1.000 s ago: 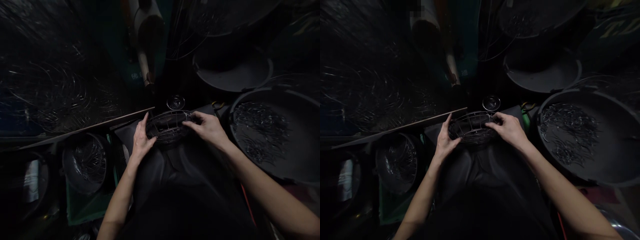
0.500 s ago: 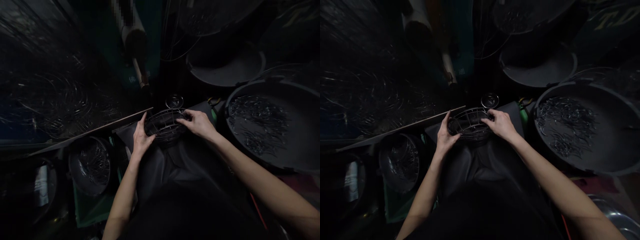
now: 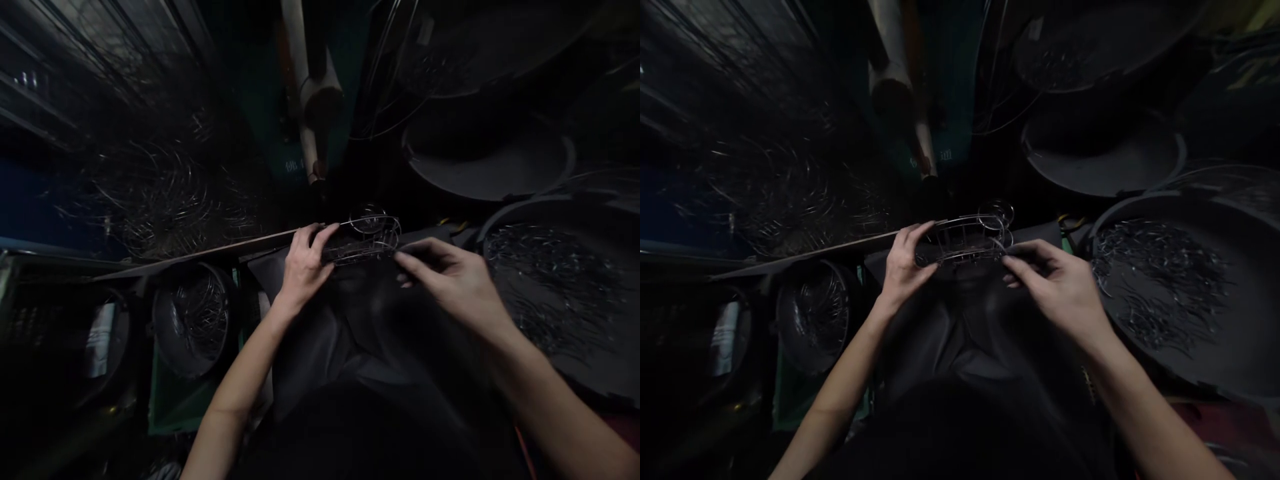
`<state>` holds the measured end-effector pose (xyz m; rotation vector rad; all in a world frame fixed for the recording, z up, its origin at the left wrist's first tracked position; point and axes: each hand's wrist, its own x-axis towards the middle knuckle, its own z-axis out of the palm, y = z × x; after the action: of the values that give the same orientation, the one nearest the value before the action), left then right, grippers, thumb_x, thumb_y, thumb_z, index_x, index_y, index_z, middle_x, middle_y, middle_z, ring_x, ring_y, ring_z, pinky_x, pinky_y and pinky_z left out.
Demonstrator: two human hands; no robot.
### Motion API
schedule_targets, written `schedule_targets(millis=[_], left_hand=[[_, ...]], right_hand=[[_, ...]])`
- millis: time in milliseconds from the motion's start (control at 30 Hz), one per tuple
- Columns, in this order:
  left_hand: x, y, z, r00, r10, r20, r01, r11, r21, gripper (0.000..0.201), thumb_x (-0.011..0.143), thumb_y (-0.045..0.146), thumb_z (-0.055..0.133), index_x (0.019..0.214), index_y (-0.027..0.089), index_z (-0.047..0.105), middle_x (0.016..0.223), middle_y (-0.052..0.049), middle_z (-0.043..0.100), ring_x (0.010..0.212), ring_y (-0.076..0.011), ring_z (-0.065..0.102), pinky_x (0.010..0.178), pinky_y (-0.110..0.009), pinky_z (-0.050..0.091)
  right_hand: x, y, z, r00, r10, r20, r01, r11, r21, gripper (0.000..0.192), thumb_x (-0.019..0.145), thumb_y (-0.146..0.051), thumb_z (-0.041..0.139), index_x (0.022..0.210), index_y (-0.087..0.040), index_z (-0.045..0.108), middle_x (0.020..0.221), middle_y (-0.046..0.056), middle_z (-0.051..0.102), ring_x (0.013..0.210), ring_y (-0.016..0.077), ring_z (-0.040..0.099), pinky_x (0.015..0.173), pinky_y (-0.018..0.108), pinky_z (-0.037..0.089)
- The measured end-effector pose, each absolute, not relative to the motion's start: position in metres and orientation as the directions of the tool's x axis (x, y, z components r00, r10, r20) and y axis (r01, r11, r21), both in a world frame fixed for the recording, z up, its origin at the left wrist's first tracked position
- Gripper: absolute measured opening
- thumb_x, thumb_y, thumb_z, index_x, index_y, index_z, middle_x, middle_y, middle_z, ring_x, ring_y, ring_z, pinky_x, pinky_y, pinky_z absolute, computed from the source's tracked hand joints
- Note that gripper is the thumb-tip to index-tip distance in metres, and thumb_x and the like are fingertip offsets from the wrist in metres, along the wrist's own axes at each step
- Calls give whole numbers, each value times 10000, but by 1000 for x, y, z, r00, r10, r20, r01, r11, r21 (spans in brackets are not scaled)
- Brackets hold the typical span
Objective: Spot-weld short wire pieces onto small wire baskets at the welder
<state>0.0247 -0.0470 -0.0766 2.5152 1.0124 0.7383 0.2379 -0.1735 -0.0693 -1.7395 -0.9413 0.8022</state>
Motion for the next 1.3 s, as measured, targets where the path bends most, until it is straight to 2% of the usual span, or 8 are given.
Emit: schedule_targets(millis=[133, 300, 533, 767, 1033, 1300], left_hand=[[33, -45, -77, 607, 697, 381, 582, -717, 383, 597, 734, 34, 591, 1295, 216, 500, 1192, -92, 541, 1142, -238, 540, 1079, -476, 419], [35, -46, -85, 600, 668, 440, 602, -739, 303, 577, 774, 34, 533, 1314, 226, 471, 1197, -93, 538, 1160, -230, 540, 1108, -519, 379], [39, -39, -89, 570, 693, 441, 613, -716, 333, 594, 782, 58, 547, 1340, 221, 425, 1220, -106, 520, 1188, -238, 525, 1119, -527, 362], [48, -29, -97, 527, 688, 499, 614, -714, 336, 576, 792, 40, 526, 1331, 222, 440, 1211, -102, 525, 1176, -228, 537, 1127, -528, 353], [52, -23, -98, 511, 689, 514, 607, -713, 353, 583, 801, 73, 575, 1344, 219, 423, 1213, -104, 514, 1182, -232, 531, 1120, -538, 361], [57, -17, -96, 499, 687, 529, 607, -713, 353, 608, 787, 43, 558, 1346, 233, 415, 1213, -99, 516, 1194, -234, 533, 1121, -536, 367]], right_hand=[[222, -136, -85, 392, 908, -148, 154, -224, -962, 353, 780, -504, 689, 915, -179, 655, 767, 31, 665, 594, 152, 630, 547, 271, 536], [199, -104, -78, 467, 884, -3, 371, -199, -907, 292, 801, -466, 644, 849, -178, 639, 744, 24, 665, 592, 132, 608, 560, 243, 486], [185, -95, -77, 460, 872, 168, 456, -69, -888, 242, 830, -417, 593, 879, -181, 615, 787, 30, 660, 576, 113, 567, 565, 233, 476], [192, -83, -81, 436, 864, 254, 541, -26, -840, 215, 838, -392, 575, 878, -183, 604, 810, 38, 660, 606, 122, 571, 567, 235, 478], [196, -74, -77, 401, 851, 337, 618, 20, -786, 148, 805, -342, 581, 817, -194, 582, 757, 23, 649, 639, 137, 595, 636, 255, 496], [202, -71, -82, 424, 843, 332, 598, 15, -801, 196, 836, -393, 573, 865, -200, 588, 797, 29, 665, 673, 150, 622, 661, 272, 516]])
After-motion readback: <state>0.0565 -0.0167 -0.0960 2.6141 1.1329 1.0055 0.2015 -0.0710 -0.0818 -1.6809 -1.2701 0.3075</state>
